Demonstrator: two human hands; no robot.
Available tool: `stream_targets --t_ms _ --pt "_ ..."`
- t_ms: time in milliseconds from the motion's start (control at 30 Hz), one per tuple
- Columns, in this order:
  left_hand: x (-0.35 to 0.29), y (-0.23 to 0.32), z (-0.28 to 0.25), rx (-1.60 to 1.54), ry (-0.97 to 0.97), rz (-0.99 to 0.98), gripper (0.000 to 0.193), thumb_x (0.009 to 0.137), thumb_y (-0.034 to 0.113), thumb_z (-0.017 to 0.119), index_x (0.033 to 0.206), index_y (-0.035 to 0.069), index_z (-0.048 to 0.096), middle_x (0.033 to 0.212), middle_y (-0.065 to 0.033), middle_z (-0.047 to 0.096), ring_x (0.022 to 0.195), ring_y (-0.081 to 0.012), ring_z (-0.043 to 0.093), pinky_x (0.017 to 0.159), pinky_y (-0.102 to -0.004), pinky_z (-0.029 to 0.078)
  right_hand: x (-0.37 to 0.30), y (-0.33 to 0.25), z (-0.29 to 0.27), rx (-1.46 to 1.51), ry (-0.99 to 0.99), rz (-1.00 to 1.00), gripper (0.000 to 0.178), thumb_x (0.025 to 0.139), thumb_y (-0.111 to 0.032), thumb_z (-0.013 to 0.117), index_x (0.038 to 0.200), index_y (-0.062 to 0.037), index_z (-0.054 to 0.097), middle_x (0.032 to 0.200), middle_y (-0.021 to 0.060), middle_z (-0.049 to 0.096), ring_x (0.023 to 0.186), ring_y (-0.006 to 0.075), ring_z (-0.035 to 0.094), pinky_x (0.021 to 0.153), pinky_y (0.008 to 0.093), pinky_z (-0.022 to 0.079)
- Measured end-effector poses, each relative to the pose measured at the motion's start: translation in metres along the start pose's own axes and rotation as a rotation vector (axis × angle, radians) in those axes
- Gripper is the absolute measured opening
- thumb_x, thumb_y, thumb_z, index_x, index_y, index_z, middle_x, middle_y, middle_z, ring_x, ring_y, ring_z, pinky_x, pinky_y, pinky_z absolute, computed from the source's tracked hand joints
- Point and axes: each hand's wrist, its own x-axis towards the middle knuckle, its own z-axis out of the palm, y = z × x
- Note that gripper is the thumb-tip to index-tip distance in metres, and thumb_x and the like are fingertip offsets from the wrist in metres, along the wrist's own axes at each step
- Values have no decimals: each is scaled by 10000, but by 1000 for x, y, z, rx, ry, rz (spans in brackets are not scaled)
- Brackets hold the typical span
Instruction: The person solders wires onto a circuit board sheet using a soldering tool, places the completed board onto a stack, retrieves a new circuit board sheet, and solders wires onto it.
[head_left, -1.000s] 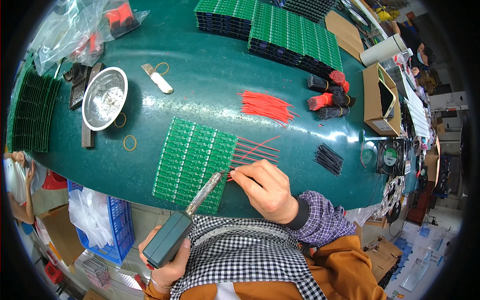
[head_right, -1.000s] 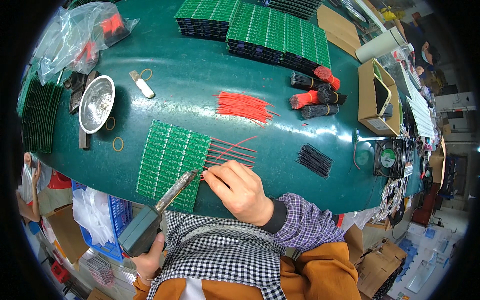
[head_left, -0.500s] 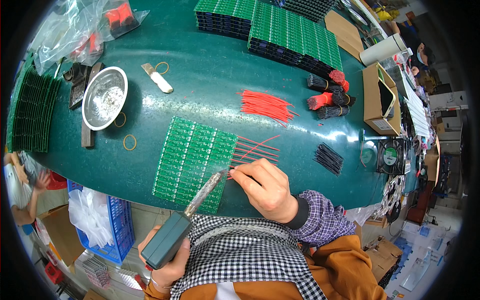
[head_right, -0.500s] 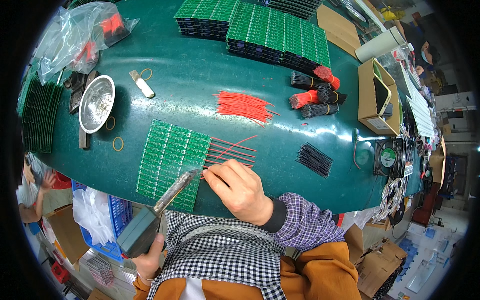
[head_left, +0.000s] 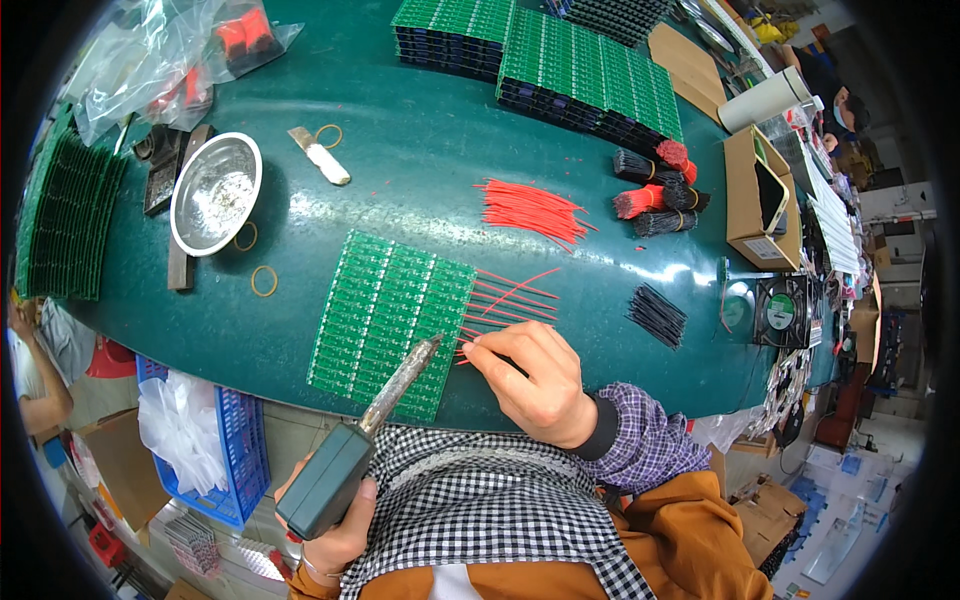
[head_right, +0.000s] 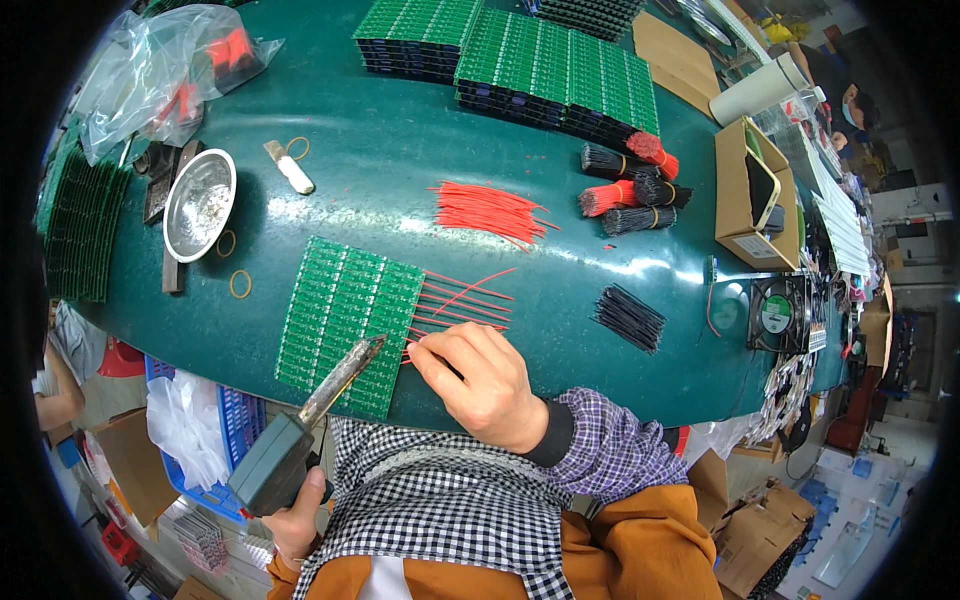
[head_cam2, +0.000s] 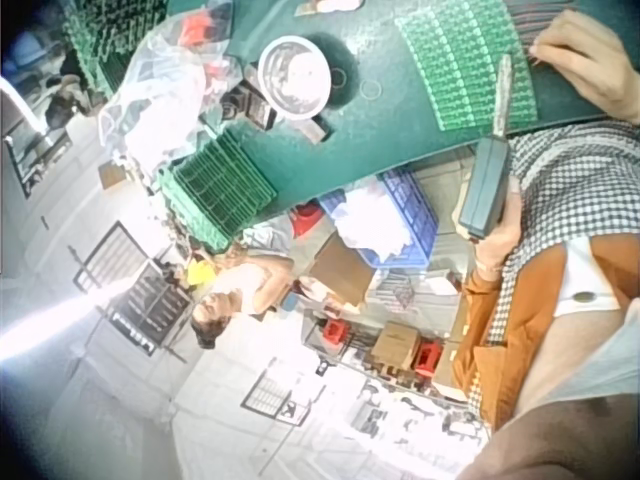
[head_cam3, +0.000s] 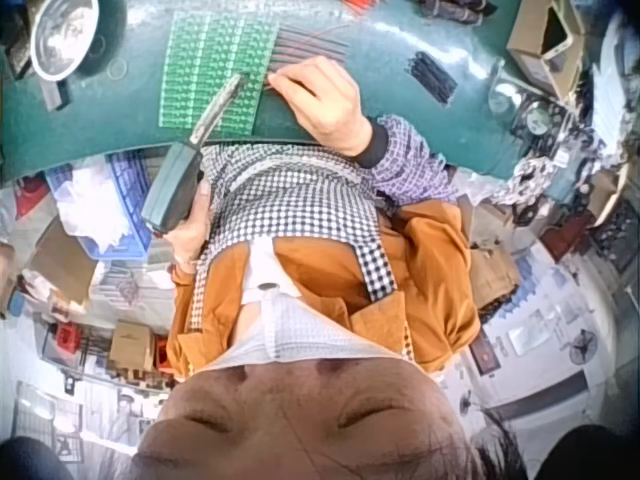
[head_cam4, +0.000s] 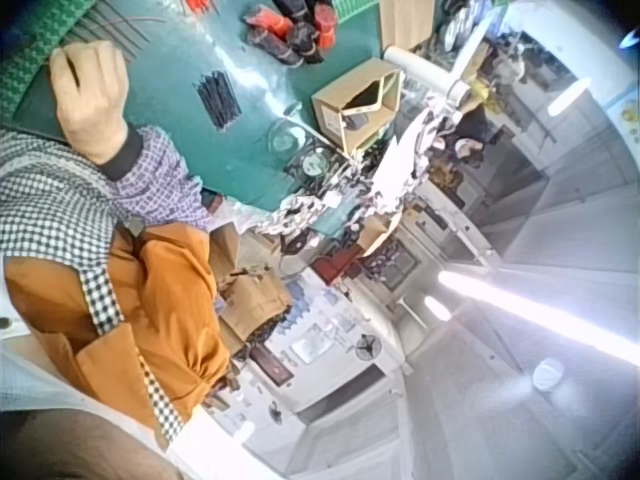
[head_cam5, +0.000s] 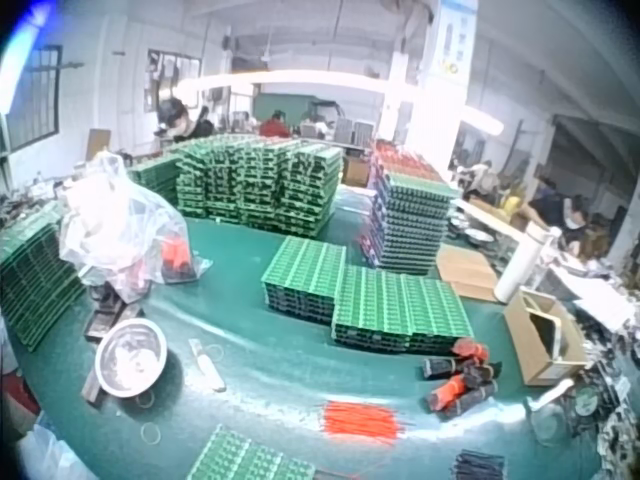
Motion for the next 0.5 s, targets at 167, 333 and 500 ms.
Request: stream_targets --t_ms 167,333,500 --pt "-1 2 0 -2 14 -36 308 743 94 828 1015 -34 764 880 -152 700 674 -271 664 602 -374 512 1 -1 -3 -11 -18 -9 274 736 -28 755 1004 30 747 939 90 705 821 221 677 687 337 523" --pt "1 6 1 8 -3 -43 302 737 95 826 1006 -30 768 874 -149 704 677 -268 668 604 -372 514 1 -1 -1 -31 -13 -22 275 738 -42 754 1004 23 747 926 76 703 811 212 670 683 335 512" --pt "-1 1 1 29 -11 -12 299 733 89 835 1000 -26 766 876 -148 705 687 -280 675 621 -370 525 -1 -1 0 -26 -28 -28 283 738 -41 754 1013 22 745 927 75 703 789 202 651 652 332 488"
